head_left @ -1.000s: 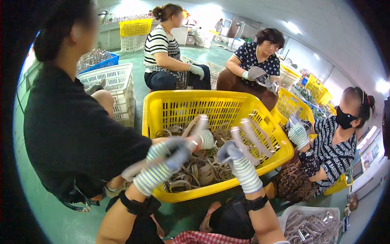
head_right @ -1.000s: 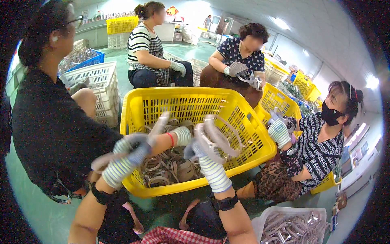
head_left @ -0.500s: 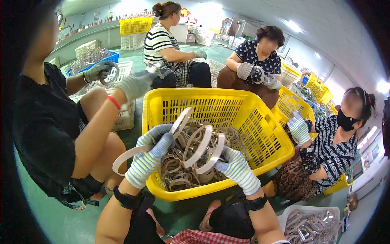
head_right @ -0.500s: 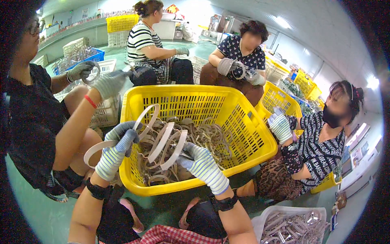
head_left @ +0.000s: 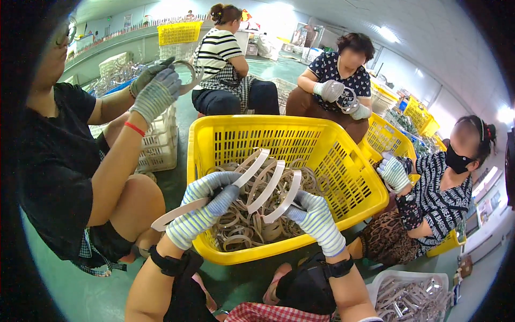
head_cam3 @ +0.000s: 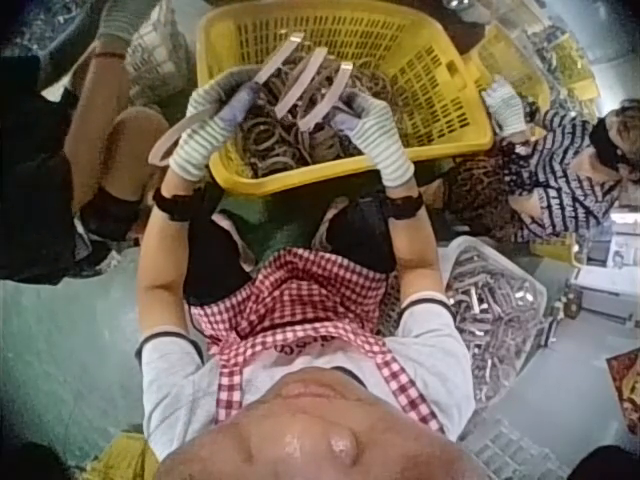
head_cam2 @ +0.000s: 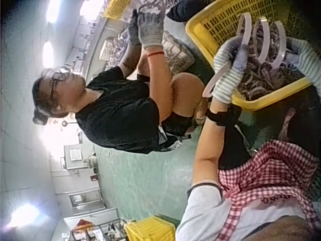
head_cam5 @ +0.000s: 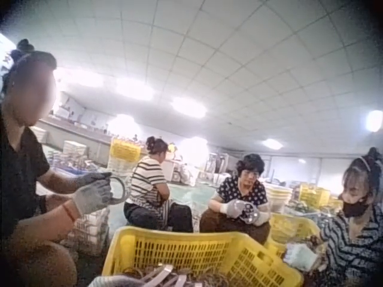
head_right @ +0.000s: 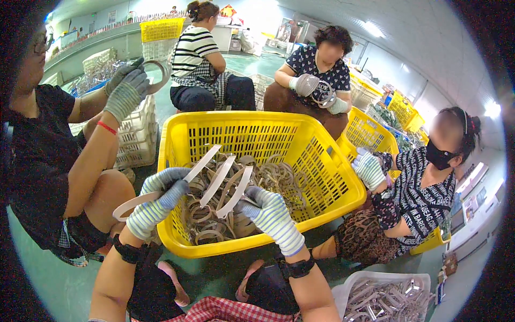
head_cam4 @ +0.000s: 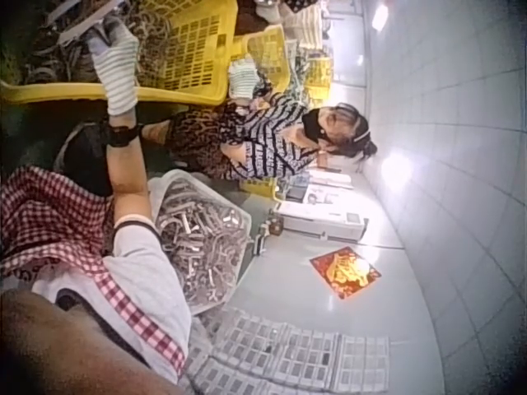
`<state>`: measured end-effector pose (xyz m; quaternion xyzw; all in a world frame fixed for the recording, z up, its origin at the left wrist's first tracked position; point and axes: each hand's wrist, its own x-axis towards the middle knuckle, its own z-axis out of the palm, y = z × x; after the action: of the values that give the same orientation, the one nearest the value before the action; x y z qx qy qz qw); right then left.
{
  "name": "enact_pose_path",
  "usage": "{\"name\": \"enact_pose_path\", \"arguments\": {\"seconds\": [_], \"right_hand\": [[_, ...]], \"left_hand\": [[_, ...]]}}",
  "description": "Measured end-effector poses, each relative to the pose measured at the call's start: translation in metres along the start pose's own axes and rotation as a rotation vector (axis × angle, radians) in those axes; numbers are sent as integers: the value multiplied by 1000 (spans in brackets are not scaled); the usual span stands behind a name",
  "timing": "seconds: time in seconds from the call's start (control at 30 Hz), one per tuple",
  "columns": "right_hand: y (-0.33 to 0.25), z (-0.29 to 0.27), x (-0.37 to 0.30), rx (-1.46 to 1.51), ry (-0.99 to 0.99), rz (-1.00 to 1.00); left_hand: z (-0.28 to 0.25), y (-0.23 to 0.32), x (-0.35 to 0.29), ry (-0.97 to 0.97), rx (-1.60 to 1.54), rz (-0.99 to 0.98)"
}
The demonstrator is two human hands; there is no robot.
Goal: Sort metal and plastic components from a yellow basket into other containers while squatting on the floor.
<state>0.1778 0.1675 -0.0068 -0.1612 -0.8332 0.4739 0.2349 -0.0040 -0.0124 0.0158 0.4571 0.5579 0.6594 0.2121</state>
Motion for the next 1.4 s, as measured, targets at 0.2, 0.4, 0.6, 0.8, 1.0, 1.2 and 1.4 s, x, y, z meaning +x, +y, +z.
{"name": "enact_pose_path", "arguments": {"seconds": [0.2, 0.4, 0.6, 0.8, 1.0, 1.2, 1.4], "right_hand": [[-11, -2, -1, 65, 37, 28], [-12, -1, 0, 116, 23, 33], [-8, -2, -1, 104, 0, 16], [-9, -4, -4, 58, -7, 24], [-7, -7, -2, 89, -56, 30], [-6, -3, 2, 128, -6, 100], [-6, -3, 0, 213, -75, 93]], "left_hand": [[-6, 3, 2, -39, 10, 22], [-5, 10, -3, 3, -166, -63], [-6, 10, -4, 2, -105, -44], [0, 13, -6, 26, -83, -50], [-9, 12, -3, -10, -56, -55], [-9, 7, -4, -172, 141, 45], [-2, 3, -6, -149, 7, -4]]}}
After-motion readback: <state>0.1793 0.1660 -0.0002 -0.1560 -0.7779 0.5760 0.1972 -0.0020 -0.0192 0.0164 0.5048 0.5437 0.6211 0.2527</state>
